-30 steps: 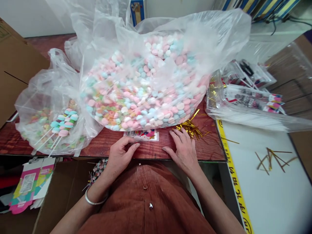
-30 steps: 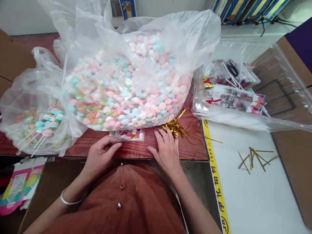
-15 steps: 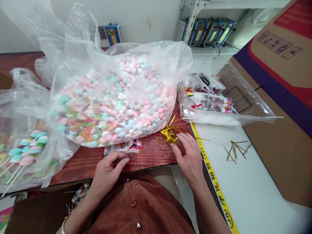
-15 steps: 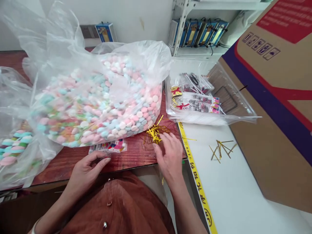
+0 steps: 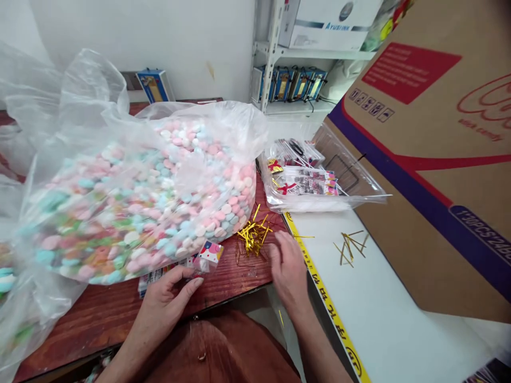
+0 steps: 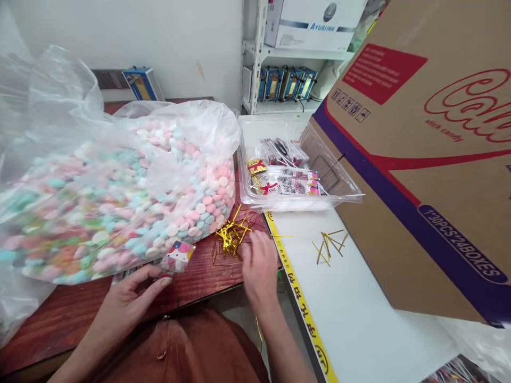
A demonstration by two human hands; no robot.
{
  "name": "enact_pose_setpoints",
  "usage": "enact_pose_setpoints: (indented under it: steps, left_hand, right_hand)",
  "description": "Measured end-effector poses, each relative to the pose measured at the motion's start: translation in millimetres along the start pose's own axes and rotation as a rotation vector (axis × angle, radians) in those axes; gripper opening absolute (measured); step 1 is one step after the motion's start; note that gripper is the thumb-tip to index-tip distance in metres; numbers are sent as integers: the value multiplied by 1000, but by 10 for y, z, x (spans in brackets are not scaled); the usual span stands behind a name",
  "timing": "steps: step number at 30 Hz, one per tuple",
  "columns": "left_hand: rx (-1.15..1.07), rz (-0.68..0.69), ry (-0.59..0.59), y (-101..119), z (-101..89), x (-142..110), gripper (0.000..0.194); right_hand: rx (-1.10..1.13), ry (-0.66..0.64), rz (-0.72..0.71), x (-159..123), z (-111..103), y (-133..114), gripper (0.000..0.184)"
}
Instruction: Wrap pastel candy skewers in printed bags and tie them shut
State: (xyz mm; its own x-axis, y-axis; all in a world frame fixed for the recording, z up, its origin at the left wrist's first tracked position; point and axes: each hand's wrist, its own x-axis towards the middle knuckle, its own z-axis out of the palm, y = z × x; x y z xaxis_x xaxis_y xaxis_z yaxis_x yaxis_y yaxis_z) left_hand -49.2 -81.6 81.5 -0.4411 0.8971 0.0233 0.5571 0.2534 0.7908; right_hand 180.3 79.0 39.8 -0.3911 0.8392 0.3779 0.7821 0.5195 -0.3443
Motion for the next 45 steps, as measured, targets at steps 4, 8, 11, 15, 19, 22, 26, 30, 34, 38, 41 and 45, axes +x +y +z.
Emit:
enact_pose_setpoints:
  steps: [4,8,11,15,19,22,26,30,34,38,41,45]
  left_hand:
    - [18,17,1,-48,-10,20,26]
    - [16,30,3,-13,33,22,26]
    - [-3,27,3,7,62,10,27]
    - [-7,18,-1,-27,54,-19,26]
    - [-5,13,-8,-42,31,-31,26]
    - [-7,13,0,-23,36,-14,26]
    - [-26,14,-17,-21,67,12,26]
    - [-35,13,-53,-33,127,22,26]
    - [-47,21,-87,13,190,14,26]
    - [-53,2,-69,59,187,-1,27]
    - [-61,-12,-37,46,166,1,26]
    - [-65,-31,-45,4,171,18,25]
  right_hand:
    - [-157,-16,97,195,-196,602,30]
    - [-240,-146,86,326,-218,875,17]
    - [-296,-172,140,343,-171,848,19]
    - [-303,-163,229,367,-170,774,19]
    - [-176,-144,209,327,-216,537,21]
    - [-10,-163,62,191,-225,259,26]
    - [102,-82,9,55,-314,147,30]
    - [38,188,109,239,-520,254,50]
    - [-1,181,56,676,-601,280,64]
    - [-11,177,62,967,-513,367,37]
    - [-24,244,105,967,-493,484,29]
    - [-35,276,88,839,-562,624,28]
